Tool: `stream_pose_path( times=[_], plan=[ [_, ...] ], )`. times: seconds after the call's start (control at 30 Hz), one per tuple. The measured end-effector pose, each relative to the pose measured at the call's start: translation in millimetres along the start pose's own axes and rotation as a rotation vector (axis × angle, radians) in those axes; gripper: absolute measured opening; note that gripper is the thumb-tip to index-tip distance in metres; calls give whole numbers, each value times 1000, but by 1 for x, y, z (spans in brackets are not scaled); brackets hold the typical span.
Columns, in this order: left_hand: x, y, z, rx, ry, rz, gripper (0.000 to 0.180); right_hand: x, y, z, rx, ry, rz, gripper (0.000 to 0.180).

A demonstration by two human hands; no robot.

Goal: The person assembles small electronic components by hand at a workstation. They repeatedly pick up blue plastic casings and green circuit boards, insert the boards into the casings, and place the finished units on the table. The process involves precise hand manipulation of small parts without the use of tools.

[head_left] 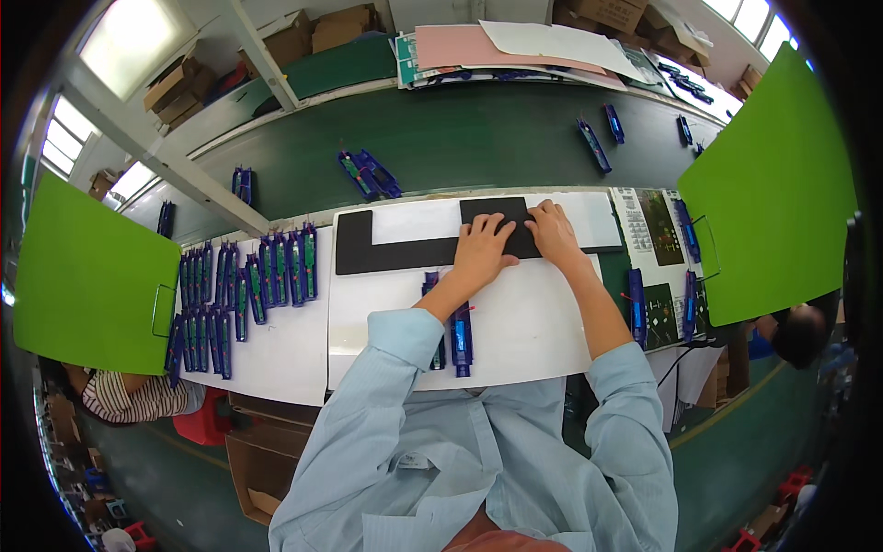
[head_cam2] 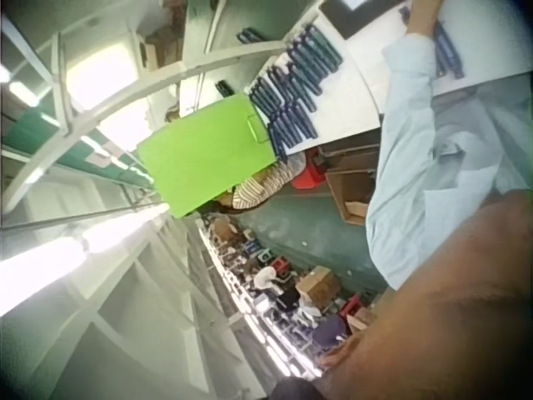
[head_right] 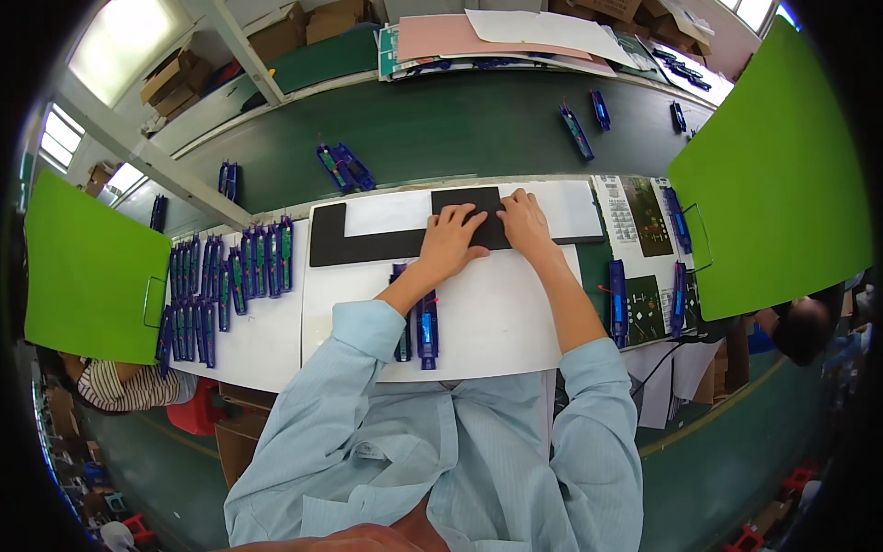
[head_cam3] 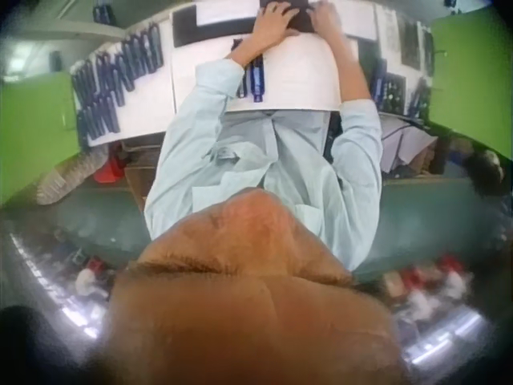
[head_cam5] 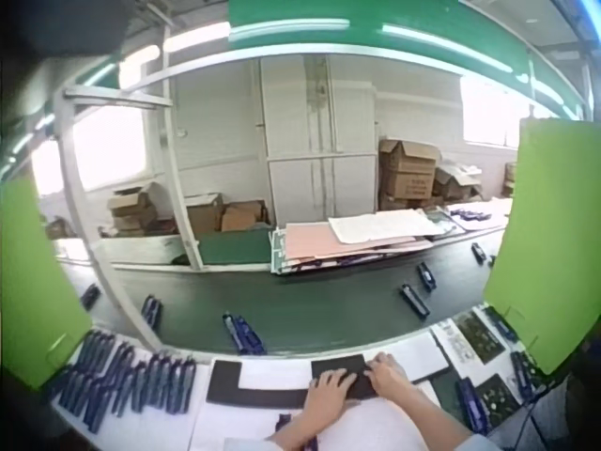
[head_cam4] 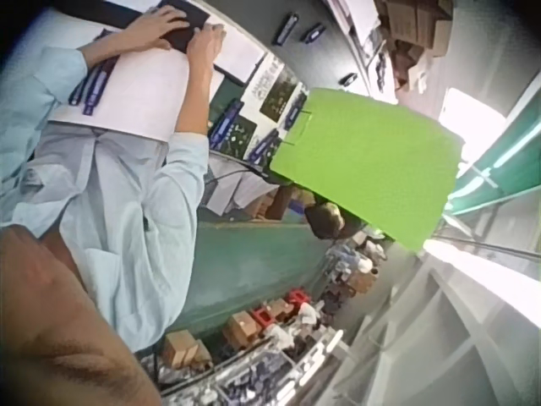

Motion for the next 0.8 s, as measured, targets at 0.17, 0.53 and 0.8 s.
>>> stream_pose_path(
  times=[0.17, 0.53, 0.8],
  plan=[
    [-1, 4, 3, -46, 24, 49, 76, 6, -3, -14, 143, -191, 14, 20],
    [-3, 20, 20, -25, 253, -69, 68, -17, 25, 0, 212, -519, -157, 17],
    [-96, 205, -33, -36, 244, -258, 26, -13, 126, 116, 354, -1026, 430, 17]
  ],
)
Point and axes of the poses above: each hand's wrist, its own y-axis away from the middle knuckle, its own x-axis out of the palm, z = x × y, the point moved 3 cm from there along -y, towards the middle knuckle, and after that the axes turned 4 degrees about -x, right-handed, at the moved point
